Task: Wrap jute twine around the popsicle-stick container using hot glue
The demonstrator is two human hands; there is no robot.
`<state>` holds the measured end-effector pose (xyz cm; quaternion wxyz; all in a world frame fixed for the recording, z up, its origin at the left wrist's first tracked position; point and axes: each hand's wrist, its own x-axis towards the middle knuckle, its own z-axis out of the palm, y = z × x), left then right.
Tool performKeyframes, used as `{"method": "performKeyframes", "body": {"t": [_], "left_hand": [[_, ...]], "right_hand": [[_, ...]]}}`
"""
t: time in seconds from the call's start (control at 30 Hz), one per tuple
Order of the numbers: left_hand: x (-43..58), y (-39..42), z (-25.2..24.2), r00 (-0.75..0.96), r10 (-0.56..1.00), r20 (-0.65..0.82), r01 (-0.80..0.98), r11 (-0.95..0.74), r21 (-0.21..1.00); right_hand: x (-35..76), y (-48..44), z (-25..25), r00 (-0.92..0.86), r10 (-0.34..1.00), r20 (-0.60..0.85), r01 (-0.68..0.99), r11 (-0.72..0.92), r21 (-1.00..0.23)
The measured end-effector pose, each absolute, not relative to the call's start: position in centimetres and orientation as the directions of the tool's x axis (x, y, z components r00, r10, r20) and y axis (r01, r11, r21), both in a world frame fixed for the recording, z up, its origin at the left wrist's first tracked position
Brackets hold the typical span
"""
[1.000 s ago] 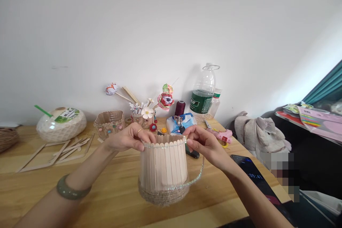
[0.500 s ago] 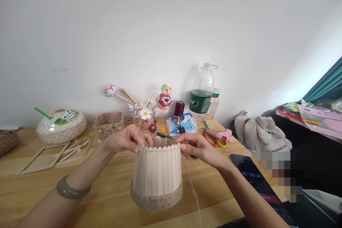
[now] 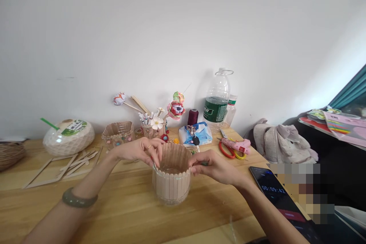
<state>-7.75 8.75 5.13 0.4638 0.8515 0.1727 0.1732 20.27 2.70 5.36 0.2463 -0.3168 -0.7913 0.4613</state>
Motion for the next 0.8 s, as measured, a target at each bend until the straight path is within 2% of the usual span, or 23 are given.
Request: {"method": "performKeyframes", "body": {"t": [0.13,0.3,0.57,0.8], "left_hand": [[-7.0,7.4,6.3,0.922,0.386,0.033,0.22,-0.593,0.775],[-6.6,6.6,6.9,0.92,0.39,-0.033,0.293,-0.633,0.717],[-6.9,7.3,6.2,0.934,0.358,0.006,0.211,-0.565,0.797],[-7.2,7.6,5.9,0.93,0.366,-0.037,0.246,-0.545,0.802]], "right_hand": [[20.8,1.9,5.4,-0.71,0.7,0.079,0.31,0.411,-0.857],[21.0,0.8,5.2,-0.668,0.74,0.078,0.388,0.436,-0.812],[20.5,0.5,4.7,-0.687,0.709,0.159,0.335,0.503,-0.797],[20.3,1.0,4.5,-0.748,0.648,0.143,0.306,0.527,-0.793]]}}
